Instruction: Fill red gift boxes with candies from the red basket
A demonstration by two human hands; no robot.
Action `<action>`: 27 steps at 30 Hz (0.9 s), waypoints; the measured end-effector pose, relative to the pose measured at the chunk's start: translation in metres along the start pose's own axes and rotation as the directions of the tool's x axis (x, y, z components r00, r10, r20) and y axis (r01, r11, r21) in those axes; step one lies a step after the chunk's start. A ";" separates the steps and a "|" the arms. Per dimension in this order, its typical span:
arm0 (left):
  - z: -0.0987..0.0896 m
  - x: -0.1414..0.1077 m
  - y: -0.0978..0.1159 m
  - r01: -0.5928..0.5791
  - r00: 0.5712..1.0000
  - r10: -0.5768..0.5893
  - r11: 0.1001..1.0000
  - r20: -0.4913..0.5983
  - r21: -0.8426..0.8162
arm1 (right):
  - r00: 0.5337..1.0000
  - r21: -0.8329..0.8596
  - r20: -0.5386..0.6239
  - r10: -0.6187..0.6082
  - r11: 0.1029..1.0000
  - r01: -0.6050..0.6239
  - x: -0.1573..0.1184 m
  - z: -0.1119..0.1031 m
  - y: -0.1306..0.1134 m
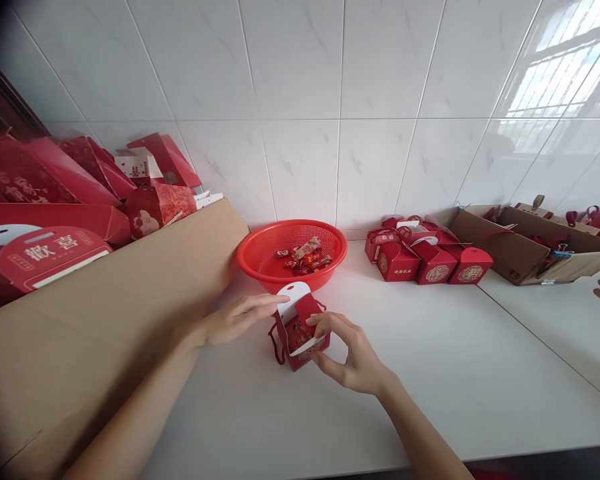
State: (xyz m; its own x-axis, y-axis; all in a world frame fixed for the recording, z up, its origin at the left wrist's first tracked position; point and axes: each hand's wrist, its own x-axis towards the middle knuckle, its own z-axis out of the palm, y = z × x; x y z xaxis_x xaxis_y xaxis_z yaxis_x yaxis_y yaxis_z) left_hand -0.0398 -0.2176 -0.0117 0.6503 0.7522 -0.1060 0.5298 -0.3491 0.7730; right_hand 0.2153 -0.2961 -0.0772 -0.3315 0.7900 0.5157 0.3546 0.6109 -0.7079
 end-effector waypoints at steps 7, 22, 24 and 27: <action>0.035 0.014 -0.010 -0.154 0.954 0.162 0.987 -0.252 0.051 | 0.979 0.058 -0.163 0.126 0.991 -0.117 0.004 0.010 0.004; 0.055 0.012 -0.013 -0.142 0.928 0.099 0.985 -0.359 -0.097 | 0.892 0.106 -0.288 0.348 0.937 -0.332 0.018 0.025 0.026; 0.057 0.013 -0.014 -0.146 0.923 0.101 0.985 -0.371 -0.097 | 0.864 0.217 -0.241 0.441 0.893 -0.395 0.021 0.020 0.029; 0.056 0.014 -0.016 -0.168 0.935 0.117 0.977 -0.336 -0.128 | 0.827 0.346 -0.136 0.546 0.808 -0.477 0.025 0.010 0.030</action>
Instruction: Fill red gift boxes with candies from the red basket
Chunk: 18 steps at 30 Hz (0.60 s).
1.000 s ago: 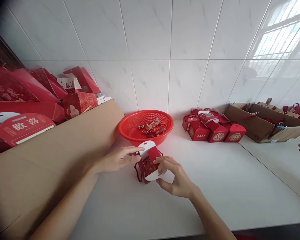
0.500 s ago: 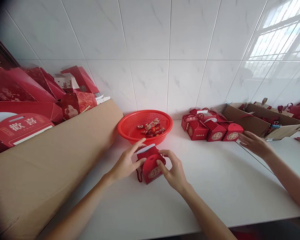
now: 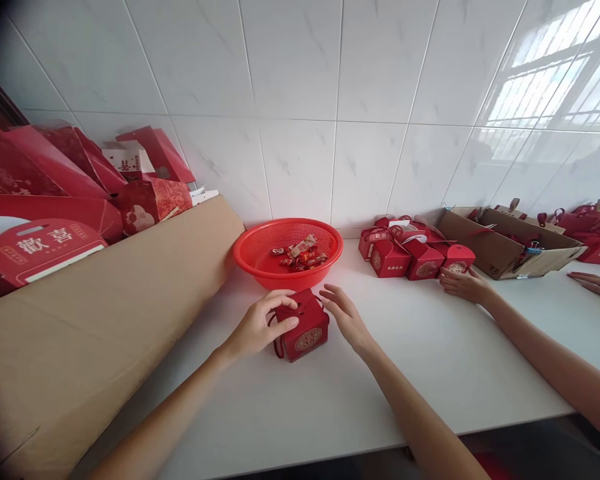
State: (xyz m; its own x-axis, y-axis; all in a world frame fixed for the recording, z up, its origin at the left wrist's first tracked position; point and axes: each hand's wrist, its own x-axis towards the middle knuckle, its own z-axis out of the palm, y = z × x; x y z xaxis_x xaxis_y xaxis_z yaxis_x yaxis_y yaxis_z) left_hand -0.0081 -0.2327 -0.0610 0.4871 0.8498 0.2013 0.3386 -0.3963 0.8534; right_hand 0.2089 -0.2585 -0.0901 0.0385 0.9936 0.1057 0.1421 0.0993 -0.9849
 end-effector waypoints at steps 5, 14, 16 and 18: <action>-0.010 0.003 -0.004 0.044 0.997 -0.043 0.999 0.064 -0.019 | 0.992 0.010 0.127 0.010 1.000 -0.011 0.004 -0.003 -0.004; -0.019 0.008 -0.016 0.069 0.997 -0.069 0.998 0.023 0.016 | 1.000 0.352 0.007 -0.004 0.936 0.001 0.010 -0.006 -0.035; -0.020 0.007 -0.013 0.075 0.996 -0.078 0.995 0.037 0.063 | 0.999 0.336 0.017 -0.032 0.941 0.025 0.012 -0.004 -0.048; -0.022 0.004 -0.011 0.075 0.995 -0.082 0.988 0.048 0.133 | 0.997 0.242 0.056 -0.060 0.969 0.045 0.014 -0.001 -0.055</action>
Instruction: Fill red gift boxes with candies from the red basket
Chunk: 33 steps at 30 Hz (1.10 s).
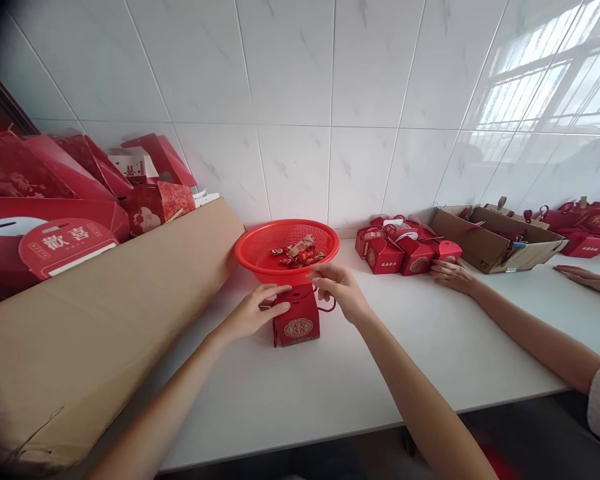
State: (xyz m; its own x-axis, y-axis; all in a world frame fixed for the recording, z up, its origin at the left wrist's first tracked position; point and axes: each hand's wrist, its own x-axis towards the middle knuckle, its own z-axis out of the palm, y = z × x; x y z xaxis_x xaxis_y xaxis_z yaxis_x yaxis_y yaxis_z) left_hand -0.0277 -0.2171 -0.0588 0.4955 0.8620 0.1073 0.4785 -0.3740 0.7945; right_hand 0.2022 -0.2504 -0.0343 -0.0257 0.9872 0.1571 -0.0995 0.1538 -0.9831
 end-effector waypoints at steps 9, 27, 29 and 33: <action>-0.008 0.001 0.002 0.038 0.999 -0.035 0.981 0.020 -0.189 | 0.986 -0.376 0.152 0.072 0.927 -0.010 0.002 0.013 0.009; -0.025 0.004 0.094 0.008 0.994 0.083 0.556 0.065 -0.831 | 0.973 -0.310 0.227 -0.040 0.944 0.111 0.016 0.027 -0.060; -0.022 0.008 0.100 0.008 0.995 0.080 0.565 0.065 -0.825 | 0.981 -0.342 0.190 -0.049 0.933 0.113 0.013 0.031 -0.059; -0.019 0.015 0.105 0.014 0.994 0.076 0.615 0.077 -0.789 | 0.986 -0.451 0.109 -0.129 0.877 0.164 0.010 0.035 -0.052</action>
State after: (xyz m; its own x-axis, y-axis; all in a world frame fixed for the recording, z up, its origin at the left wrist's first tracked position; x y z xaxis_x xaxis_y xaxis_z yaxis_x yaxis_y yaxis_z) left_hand 0.0162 -0.2373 0.0371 0.5852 0.8018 0.1211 -0.2705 0.0522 0.9613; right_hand 0.1723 -0.2498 0.0218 -0.1208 0.9488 0.2917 0.3573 0.3157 -0.8790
